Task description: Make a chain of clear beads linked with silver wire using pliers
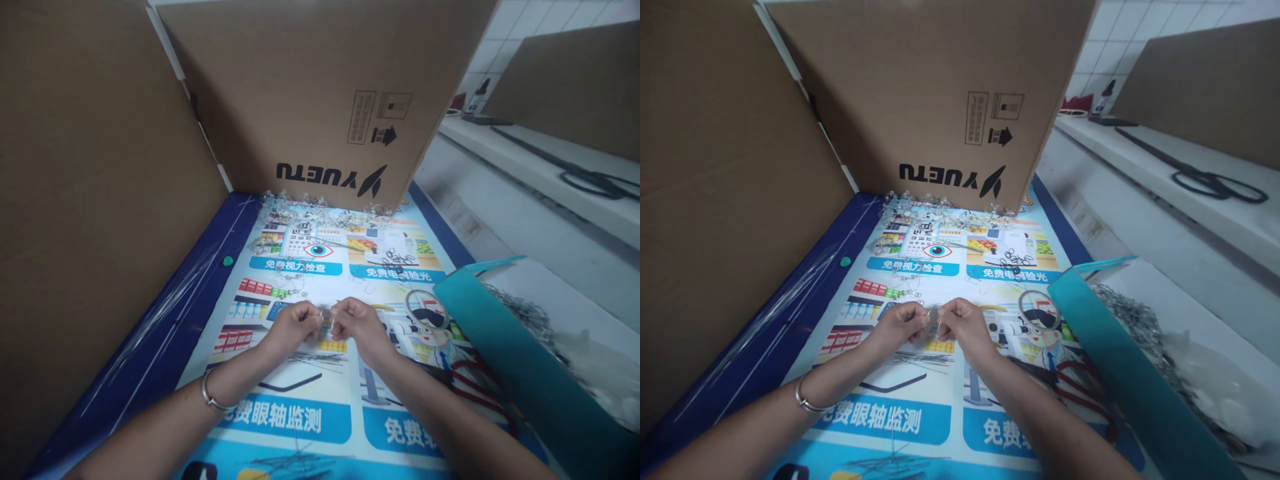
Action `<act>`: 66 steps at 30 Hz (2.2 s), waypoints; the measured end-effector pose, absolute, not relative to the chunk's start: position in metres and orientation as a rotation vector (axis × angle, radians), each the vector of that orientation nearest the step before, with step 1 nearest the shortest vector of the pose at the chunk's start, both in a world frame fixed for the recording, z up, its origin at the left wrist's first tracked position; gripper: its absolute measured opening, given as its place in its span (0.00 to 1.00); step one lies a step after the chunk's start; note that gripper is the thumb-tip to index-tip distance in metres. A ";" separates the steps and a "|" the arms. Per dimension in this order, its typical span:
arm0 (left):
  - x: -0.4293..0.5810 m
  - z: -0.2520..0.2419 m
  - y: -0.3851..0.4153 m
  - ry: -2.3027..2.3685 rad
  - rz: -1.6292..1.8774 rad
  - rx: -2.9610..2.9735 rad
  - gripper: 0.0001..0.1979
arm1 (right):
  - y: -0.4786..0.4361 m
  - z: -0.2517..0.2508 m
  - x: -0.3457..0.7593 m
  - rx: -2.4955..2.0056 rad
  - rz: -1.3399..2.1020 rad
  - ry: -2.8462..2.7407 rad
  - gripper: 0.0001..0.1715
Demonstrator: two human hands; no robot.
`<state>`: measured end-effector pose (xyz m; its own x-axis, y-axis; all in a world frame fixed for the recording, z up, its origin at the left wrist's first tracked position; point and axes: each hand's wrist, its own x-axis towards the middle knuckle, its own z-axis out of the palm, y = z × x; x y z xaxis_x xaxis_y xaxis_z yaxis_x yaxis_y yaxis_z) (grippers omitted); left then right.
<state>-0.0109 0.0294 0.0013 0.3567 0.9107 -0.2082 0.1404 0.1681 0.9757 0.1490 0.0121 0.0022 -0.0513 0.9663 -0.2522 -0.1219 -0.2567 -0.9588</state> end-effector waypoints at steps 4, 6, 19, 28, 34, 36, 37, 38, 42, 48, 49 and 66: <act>-0.007 0.002 0.027 1.091 0.782 1.248 0.10 | 0.011 0.002 0.146 -1.274 1.504 -0.979 0.13; -0.007 0.001 0.026 1.093 0.793 1.228 0.09 | 0.011 0.002 0.145 -1.280 1.506 -0.972 0.13; -0.007 0.003 0.027 1.060 0.763 1.165 0.09 | 0.014 0.000 0.147 -1.270 1.543 -1.014 0.14; -0.010 -0.003 0.029 1.031 0.692 1.213 0.10 | 0.021 -0.003 0.154 -1.366 1.380 -1.271 0.13; -0.009 0.001 0.028 1.034 0.681 1.215 0.11 | 0.021 -0.010 0.153 -1.396 1.200 -1.392 0.10; -0.008 0.001 0.028 1.037 0.677 1.228 0.11 | 0.020 -0.010 0.152 -1.402 1.152 -1.413 0.09; -0.008 0.001 0.027 1.035 0.678 1.236 0.11 | 0.019 -0.009 0.151 -1.405 1.133 -1.421 0.08; -0.008 0.001 0.027 1.030 0.680 1.244 0.11 | 0.018 -0.008 0.150 -1.409 1.114 -1.426 0.08; -0.006 0.001 0.025 1.009 0.707 1.243 0.14 | 0.016 -0.007 0.147 -1.422 1.023 -1.450 0.07; -0.005 0.004 0.022 0.970 0.730 1.176 0.15 | 0.019 -0.007 0.150 -1.379 1.063 -1.530 0.09; -0.006 0.005 0.022 0.963 0.731 1.166 0.15 | 0.020 -0.006 0.151 -1.383 1.052 -1.558 0.09; -0.007 -0.002 0.024 0.992 0.692 1.249 0.15 | 0.018 -0.005 0.147 -1.465 0.916 -1.579 0.07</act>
<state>-0.0069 0.0238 -0.0023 0.4355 0.8707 -0.2286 0.0859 0.2125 0.9734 0.1469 0.0179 -0.0052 -0.0314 0.9971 0.0695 0.4350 0.0762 -0.8972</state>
